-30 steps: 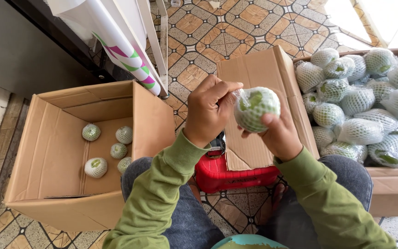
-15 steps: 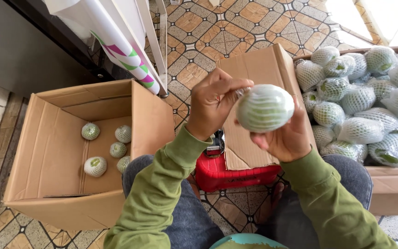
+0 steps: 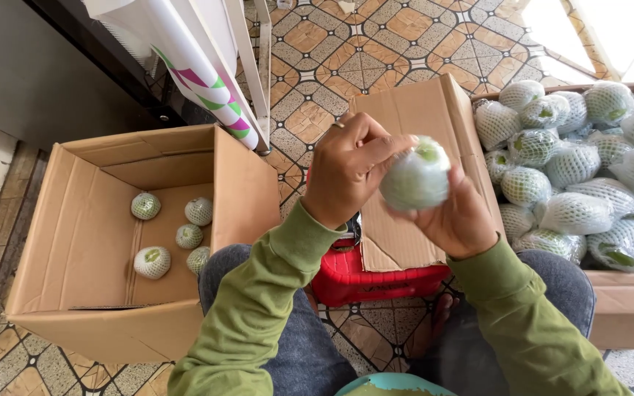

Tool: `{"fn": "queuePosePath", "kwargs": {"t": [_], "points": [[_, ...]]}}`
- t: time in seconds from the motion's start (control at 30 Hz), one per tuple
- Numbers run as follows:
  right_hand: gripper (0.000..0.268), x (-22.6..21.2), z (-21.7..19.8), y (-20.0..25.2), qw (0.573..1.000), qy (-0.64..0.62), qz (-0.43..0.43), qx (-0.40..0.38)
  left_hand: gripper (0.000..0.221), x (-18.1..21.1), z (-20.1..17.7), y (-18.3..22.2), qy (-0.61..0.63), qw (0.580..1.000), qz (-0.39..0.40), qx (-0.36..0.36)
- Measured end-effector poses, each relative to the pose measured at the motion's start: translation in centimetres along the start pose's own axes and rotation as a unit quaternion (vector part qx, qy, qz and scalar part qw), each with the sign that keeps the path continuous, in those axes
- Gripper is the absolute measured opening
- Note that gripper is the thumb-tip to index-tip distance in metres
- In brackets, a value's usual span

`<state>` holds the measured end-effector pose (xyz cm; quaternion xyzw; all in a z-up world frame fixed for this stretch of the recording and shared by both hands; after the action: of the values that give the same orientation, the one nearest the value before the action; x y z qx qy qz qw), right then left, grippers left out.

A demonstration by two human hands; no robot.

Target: The person wraps fruit in foam protective sleeves and places them into a cardboard box by hand.

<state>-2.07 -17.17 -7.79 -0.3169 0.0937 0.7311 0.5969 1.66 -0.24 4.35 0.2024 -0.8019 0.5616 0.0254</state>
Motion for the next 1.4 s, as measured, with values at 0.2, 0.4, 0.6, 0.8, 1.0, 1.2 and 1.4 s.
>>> {"fn": "queuePosePath", "kwargs": {"t": [0.2,0.4,0.6,0.8,1.0,1.2,1.4], "points": [[0.031,-1.7,-0.5,-0.1,0.967,-0.065,-0.099,0.226,0.012,-1.7,1.3,1.9,-0.004,0.997,-0.043,0.059],[0.071,1.3,1.1,-0.2,0.940,-0.257,0.199,-0.105,0.011,-2.2,1.7,1.5,0.095,0.995,-0.015,0.039],[0.011,-0.7,2.8,-1.0,0.980,-0.144,-0.070,0.119,0.011,-1.3,-0.2,0.6,0.028,0.999,0.031,0.024],[0.051,2.5,3.6,0.8,0.934,-0.305,0.179,-0.057,0.011,-0.4,0.3,0.2,0.124,0.991,0.045,0.003],[0.034,1.0,-2.6,-0.7,0.986,-0.155,-0.066,-0.019,0.014,-0.6,-1.1,-0.7,0.116,0.992,0.055,-0.007],[0.051,1.9,6.3,-0.1,0.911,-0.342,0.179,-0.144,0.011,-0.3,-0.1,0.1,0.176,0.983,0.050,0.011],[0.086,0.5,2.4,-0.1,0.952,-0.210,0.011,-0.224,0.012,0.9,-1.5,-1.2,0.140,0.988,0.056,0.014]]}}
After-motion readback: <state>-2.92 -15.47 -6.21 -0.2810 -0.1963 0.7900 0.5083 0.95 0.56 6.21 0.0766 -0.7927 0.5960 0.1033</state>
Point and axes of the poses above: each hand's wrist, its own y-axis away from the middle knuckle, its own z-axis out of the palm, x = y × z, the point moved 4 cm from there along -y, towards the middle knuckle, and after that the axes turned 2 degrees about z, right-handed, at the moved point
